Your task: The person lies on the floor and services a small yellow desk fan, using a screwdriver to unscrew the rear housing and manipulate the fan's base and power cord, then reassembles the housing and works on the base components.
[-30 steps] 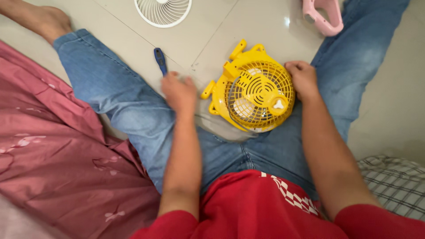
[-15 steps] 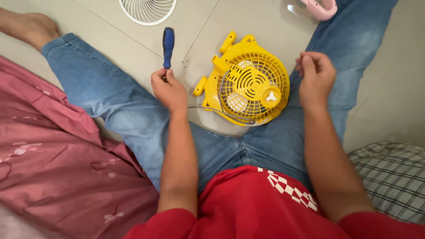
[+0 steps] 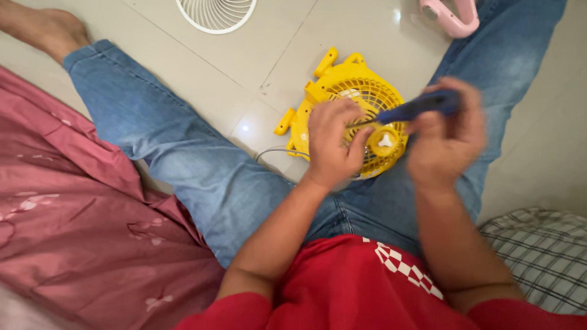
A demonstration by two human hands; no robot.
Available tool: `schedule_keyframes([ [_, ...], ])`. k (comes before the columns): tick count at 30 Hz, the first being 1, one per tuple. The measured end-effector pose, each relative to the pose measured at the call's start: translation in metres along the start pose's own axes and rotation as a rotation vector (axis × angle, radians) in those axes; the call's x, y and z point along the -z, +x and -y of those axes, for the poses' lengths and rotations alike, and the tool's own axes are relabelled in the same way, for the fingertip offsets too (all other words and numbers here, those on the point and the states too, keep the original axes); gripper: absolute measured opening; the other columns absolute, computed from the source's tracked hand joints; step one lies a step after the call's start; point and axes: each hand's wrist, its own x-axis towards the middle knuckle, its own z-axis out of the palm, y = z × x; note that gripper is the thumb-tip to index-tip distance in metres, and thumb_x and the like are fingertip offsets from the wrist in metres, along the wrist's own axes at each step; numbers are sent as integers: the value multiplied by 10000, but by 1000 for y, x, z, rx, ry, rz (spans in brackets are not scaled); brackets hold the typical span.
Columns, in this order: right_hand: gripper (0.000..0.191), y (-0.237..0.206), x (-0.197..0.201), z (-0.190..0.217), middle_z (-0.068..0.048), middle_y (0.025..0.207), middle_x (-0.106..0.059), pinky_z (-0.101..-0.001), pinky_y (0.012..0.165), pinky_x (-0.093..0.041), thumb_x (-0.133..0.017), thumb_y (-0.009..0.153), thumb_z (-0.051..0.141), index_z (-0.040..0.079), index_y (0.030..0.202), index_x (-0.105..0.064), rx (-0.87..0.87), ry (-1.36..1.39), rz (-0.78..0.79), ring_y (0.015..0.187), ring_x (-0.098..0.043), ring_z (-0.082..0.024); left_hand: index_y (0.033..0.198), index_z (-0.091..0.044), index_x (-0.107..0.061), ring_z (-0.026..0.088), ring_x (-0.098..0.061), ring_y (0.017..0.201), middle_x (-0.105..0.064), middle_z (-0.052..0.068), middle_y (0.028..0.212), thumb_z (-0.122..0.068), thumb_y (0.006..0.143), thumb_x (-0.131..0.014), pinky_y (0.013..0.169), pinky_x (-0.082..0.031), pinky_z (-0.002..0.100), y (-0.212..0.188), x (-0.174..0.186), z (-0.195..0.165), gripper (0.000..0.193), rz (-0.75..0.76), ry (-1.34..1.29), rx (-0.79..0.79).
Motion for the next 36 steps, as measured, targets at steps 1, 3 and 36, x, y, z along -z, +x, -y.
schedule_keyframes([
  [1, 421, 10, 6, -1, -90, 1153, -609, -253, 689, -556, -752, 1141, 227, 8, 1430, -539, 53, -15, -32, 825, -611, -147, 1225, -33, -563, 385, -597, 1216, -615, 178, 1260, -166, 895, -774, 1078, -434, 450, 7, 2, 5, 414, -55, 86, -65],
  [3, 372, 34, 15, -3, -88, 1159, -607, -271, 656, -553, -726, 1169, 187, 17, 1438, -532, 124, -39, -60, 806, -612, -160, 1337, 13, -471, 456, -520, 1290, -549, 243, 1353, -256, 849, -814, 1140, -368, 506, 23, 2, 19, 654, -158, 308, 53],
  [36, 421, 118, -80, -78, -100, 1251, -672, -276, 737, -584, -874, 956, -32, 38, 1275, -608, 533, -525, 506, 986, -704, -185, 1367, -14, -511, 410, -598, 1184, -644, 202, 1279, -313, 946, -673, 978, -482, 494, 9, -13, 63, 541, -53, 342, 547],
])
